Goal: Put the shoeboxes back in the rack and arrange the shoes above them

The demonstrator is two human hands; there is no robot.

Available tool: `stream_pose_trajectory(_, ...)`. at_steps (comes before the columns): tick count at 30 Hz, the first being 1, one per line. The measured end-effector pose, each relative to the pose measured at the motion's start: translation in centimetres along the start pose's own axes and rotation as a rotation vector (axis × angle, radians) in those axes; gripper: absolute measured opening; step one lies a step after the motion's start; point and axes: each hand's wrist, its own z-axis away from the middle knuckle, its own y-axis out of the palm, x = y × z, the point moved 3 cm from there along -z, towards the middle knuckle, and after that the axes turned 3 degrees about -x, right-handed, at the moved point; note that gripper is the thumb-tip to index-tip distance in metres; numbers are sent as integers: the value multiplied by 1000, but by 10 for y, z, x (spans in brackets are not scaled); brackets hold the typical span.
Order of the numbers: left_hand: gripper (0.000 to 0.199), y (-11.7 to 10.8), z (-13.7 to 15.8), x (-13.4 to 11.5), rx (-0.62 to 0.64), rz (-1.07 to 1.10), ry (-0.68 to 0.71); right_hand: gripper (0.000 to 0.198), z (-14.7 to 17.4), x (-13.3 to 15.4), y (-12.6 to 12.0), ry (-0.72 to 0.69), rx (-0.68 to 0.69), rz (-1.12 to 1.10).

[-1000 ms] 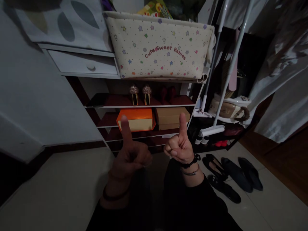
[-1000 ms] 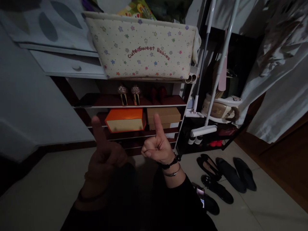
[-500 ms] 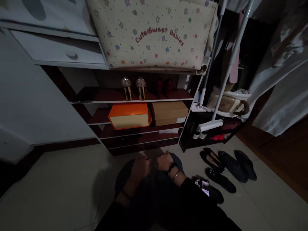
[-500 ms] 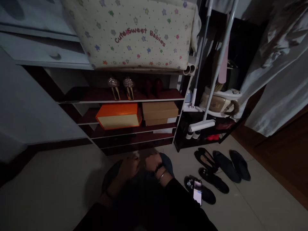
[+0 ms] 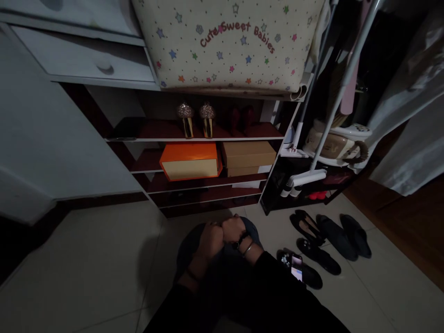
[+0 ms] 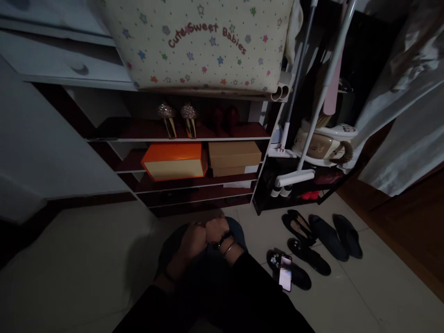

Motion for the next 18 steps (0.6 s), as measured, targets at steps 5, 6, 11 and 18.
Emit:
stream_pose_trajectory(5,30,-2,-1,-5,1,-51,20,27,3,-2,-3,1,-28,-7)
stream_pose_trajectory(6,30,-2,0,-5,0,-59,17,27,3,-2,-3,3,-33,-8)
stream_pose_trajectory(11,33,-5,2,-7,-10,-75,16,26,5,-7,-2,6,-60,-16)
stream_pose_trajectory(18,31,-25,12,-18,-18,-98,27,29,8,-13,-2,9,-72,-21)
